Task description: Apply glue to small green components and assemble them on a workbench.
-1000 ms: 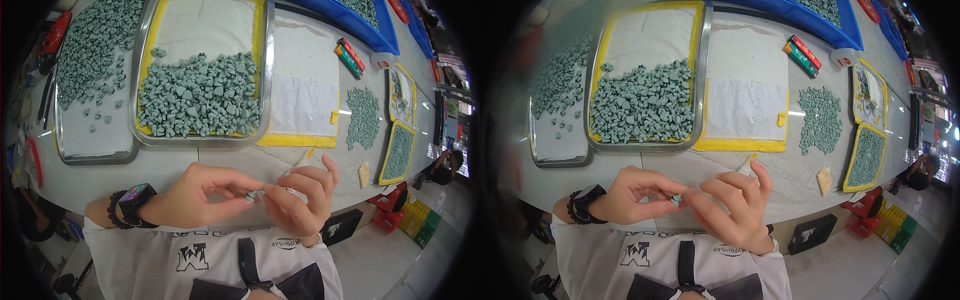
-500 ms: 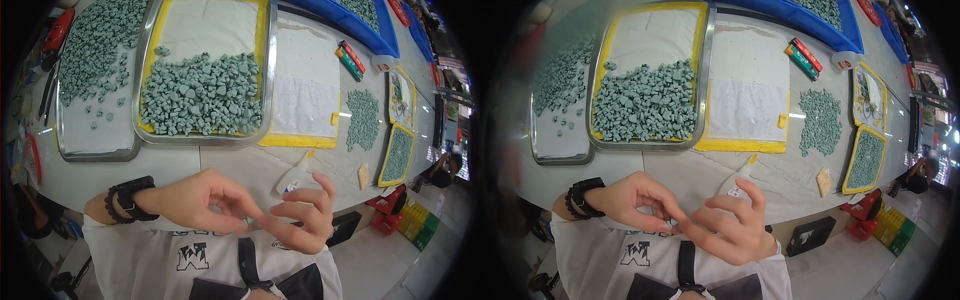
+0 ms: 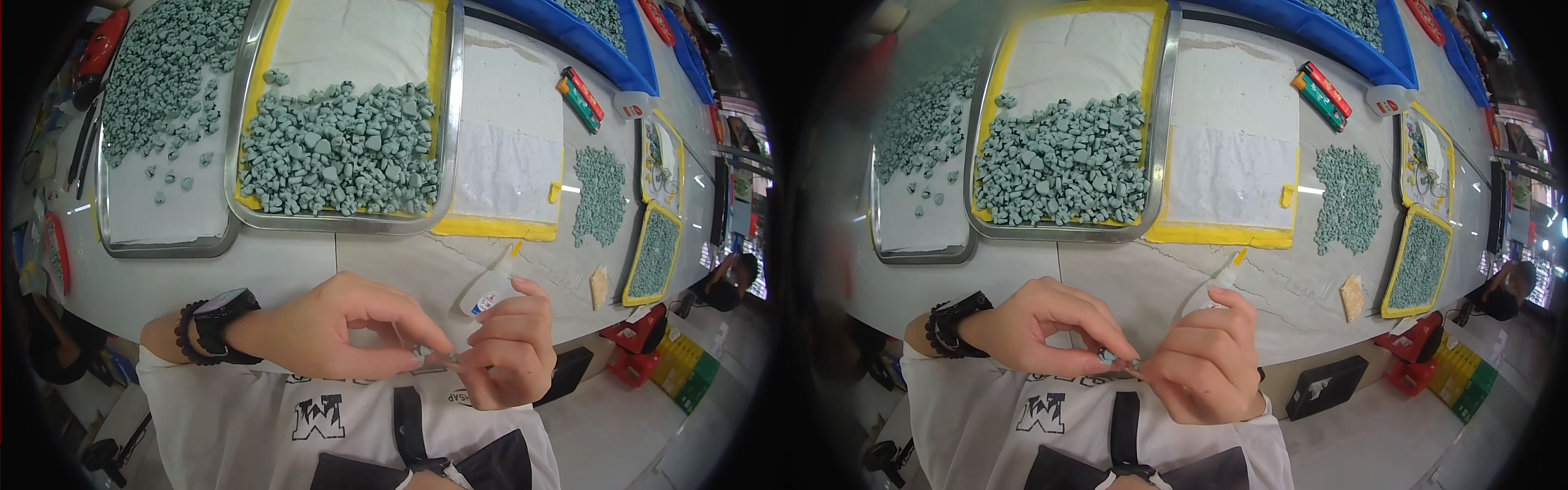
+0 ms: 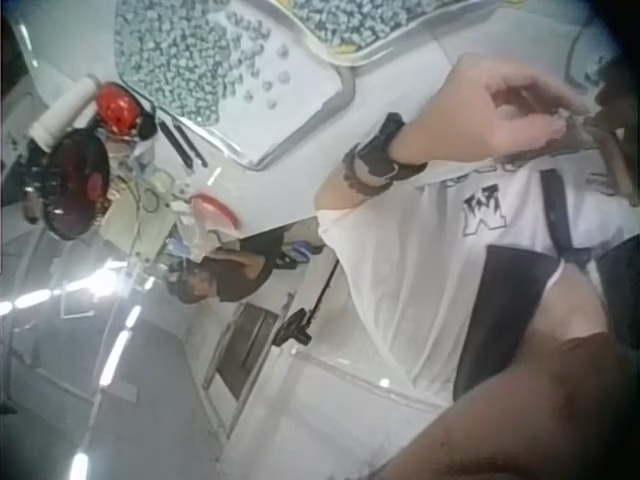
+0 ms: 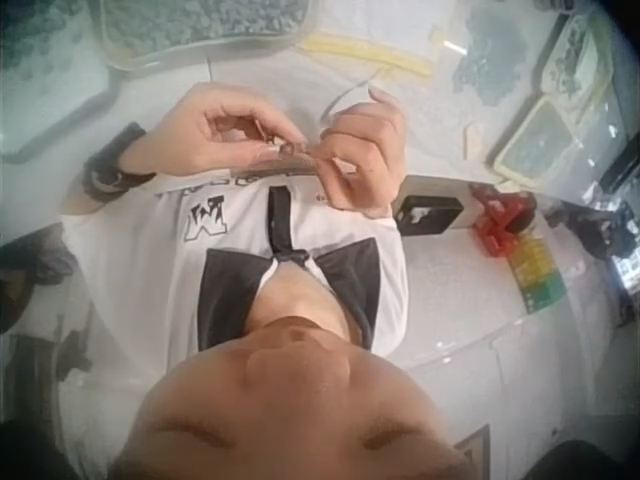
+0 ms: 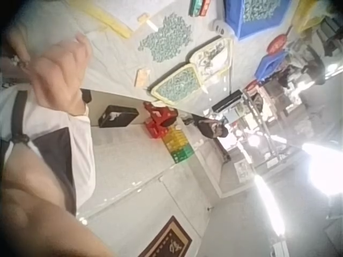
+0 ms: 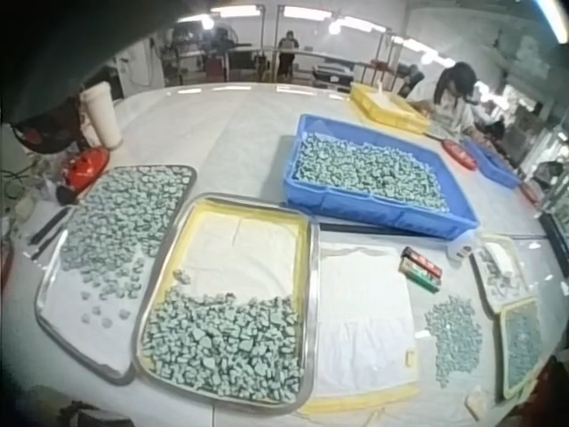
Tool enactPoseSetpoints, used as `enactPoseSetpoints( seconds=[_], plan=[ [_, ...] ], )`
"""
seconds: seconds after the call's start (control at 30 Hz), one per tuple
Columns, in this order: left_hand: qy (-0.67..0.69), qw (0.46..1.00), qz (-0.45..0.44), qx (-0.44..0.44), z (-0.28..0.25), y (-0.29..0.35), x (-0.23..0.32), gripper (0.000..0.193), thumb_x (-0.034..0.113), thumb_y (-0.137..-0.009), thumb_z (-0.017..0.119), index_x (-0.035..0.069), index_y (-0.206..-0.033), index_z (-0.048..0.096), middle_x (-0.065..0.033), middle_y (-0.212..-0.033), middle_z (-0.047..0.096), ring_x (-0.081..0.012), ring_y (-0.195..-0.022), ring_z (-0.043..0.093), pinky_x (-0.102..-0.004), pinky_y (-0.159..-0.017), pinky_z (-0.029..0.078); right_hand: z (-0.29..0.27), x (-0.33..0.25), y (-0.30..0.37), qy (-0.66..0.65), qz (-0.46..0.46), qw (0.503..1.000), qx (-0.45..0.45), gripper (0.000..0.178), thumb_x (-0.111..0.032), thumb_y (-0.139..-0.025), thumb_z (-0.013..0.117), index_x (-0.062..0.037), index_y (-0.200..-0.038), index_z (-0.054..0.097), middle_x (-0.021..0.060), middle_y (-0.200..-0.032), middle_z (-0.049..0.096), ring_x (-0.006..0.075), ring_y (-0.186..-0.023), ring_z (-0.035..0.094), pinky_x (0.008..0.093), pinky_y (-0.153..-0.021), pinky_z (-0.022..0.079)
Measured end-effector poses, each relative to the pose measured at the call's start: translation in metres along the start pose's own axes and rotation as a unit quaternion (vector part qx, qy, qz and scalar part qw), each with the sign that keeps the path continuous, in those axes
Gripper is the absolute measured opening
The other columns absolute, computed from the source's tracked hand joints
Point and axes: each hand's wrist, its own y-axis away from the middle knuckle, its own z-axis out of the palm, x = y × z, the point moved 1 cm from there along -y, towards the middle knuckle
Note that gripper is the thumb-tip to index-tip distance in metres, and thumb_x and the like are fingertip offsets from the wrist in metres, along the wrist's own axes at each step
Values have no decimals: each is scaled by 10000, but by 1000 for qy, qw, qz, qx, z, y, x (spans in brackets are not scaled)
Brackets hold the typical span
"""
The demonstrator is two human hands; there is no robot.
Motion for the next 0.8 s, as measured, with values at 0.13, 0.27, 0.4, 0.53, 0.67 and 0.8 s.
enactPoseSetpoints(
  seconds=[0.13, 0.27, 0.4, 0.53, 0.67, 0.8],
  plan=[
    [-35, 993, 71, 88, 7, -1, -4, 283, -96, -785, 618, -26, -1059, 625, -149, -985, 664, -182, -894, 652, -262, -747, 529, 4, 1, 1, -53, 7, 998, 36, 230, -117, -567, 775, -138, -745, 632, -5, -778, 570, 206, -762, 511, 423, -864, 390],
    [-107, 978, 132, 122, 12, 5, -2, 295, -95, -768, 643, -11, -1050, 622, -170, -991, 665, -218, -917, 658, -288, -767, 532, 18, 4, 2, -99, 42, 993, 50, 210, -139, -602, 770, -129, -763, 636, 45, -873, 525, 230, -825, 454, 391, -795, 387],
    [-179, 953, 210, 126, 12, 6, -2, 286, -69, -743, 686, 10, -1013, 633, -154, -967, 670, -228, -877, 661, -299, -748, 534, 25, 5, 4, -187, 71, 979, 50, 169, -137, -654, 757, -109, -768, 636, 82, -949, 449, 236, -876, 401, 351, -763, 363],
    [-280, 903, 300, 128, 8, 3, -4, 280, -33, -714, 727, 35, -973, 647, -109, -950, 666, -209, -794, 646, -295, -693, 527, 26, 8, 5, -264, 94, 960, 20, 149, -138, -698, 748, -86, -776, 632, 92, -984, 405, 214, -884, 394, 316, -769, 342],
    [-363, 851, 353, 137, 8, 3, -5, 293, -11, -687, 754, 61, -955, 659, -63, -961, 651, -187, -728, 615, -287, -634, 507, 29, 9, 7, -347, 139, 928, 2, 145, -129, -727, 736, -68, -794, 622, 86, -981, 402, 192, -896, 386, 288, -779, 333],
    [-426, 815, 374, 119, 5, 7, 0, 311, -20, -672, 757, 71, -953, 664, -55, -997, 640, -185, -716, 608, -281, -618, 500, 33, 10, 8, -425, 182, 886, -26, 160, -114, -734, 734, -68, -827, 612, 82, -977, 409, 173, -886, 396, 283, -773, 337]
  ],
)
